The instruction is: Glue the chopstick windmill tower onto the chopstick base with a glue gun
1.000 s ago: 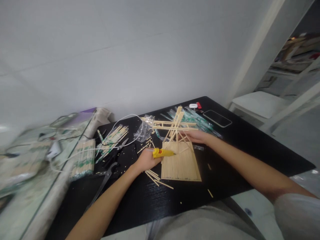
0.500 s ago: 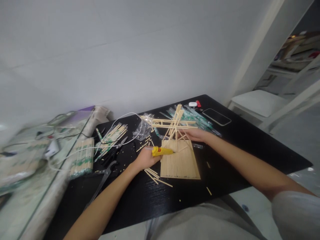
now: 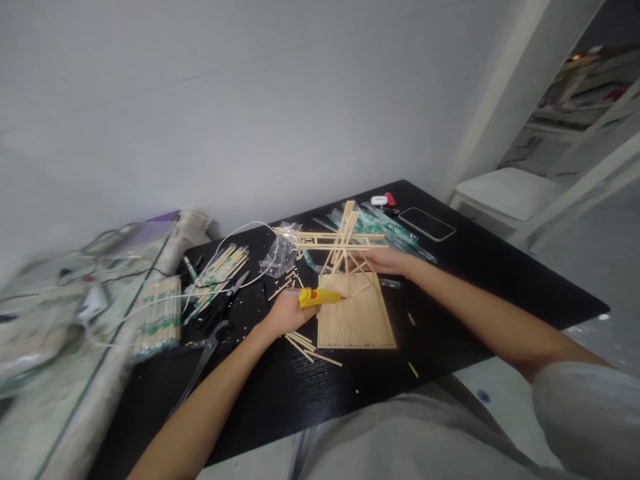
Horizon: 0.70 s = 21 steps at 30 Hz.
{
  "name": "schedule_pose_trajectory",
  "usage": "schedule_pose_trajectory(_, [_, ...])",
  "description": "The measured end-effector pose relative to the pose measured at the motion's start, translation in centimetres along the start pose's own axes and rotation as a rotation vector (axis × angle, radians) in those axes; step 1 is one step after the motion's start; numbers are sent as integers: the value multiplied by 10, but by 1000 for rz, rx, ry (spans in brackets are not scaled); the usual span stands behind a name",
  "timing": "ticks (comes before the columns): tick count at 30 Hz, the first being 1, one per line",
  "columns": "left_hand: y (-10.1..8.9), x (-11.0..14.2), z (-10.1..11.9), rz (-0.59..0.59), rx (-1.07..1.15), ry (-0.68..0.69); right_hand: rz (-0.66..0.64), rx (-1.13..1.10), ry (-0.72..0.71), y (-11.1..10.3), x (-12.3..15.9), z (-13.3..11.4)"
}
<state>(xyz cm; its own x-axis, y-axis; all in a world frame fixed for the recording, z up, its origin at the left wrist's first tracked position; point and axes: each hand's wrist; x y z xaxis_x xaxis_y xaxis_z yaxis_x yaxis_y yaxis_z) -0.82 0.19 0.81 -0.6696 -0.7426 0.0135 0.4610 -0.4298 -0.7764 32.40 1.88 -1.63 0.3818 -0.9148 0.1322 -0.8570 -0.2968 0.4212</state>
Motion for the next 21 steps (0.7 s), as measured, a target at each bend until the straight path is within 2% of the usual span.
schedule_pose_trajectory(5, [-2, 1, 0, -4, -18, 4, 22, -18, 2, -2, -2, 2])
schedule_pose_trajectory(16, [-3, 2, 0, -13, 18, -35, -58, -44, -9, -3, -3, 2])
schedule_pose_trajectory(21, [-3, 2, 2, -4, 2, -36, -47, -47, -5, -3, -2, 2])
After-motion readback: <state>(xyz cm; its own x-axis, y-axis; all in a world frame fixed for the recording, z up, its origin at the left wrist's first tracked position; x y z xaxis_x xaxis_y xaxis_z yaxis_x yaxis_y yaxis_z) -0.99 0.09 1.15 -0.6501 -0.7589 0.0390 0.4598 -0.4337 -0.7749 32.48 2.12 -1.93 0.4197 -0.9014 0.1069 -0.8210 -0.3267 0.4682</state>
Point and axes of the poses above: each hand's wrist, its own x-axis away from the middle knuckle, its own y-axis out of the palm, z = x × y, and after that the axes turned 5 degrees about -y, right-handed
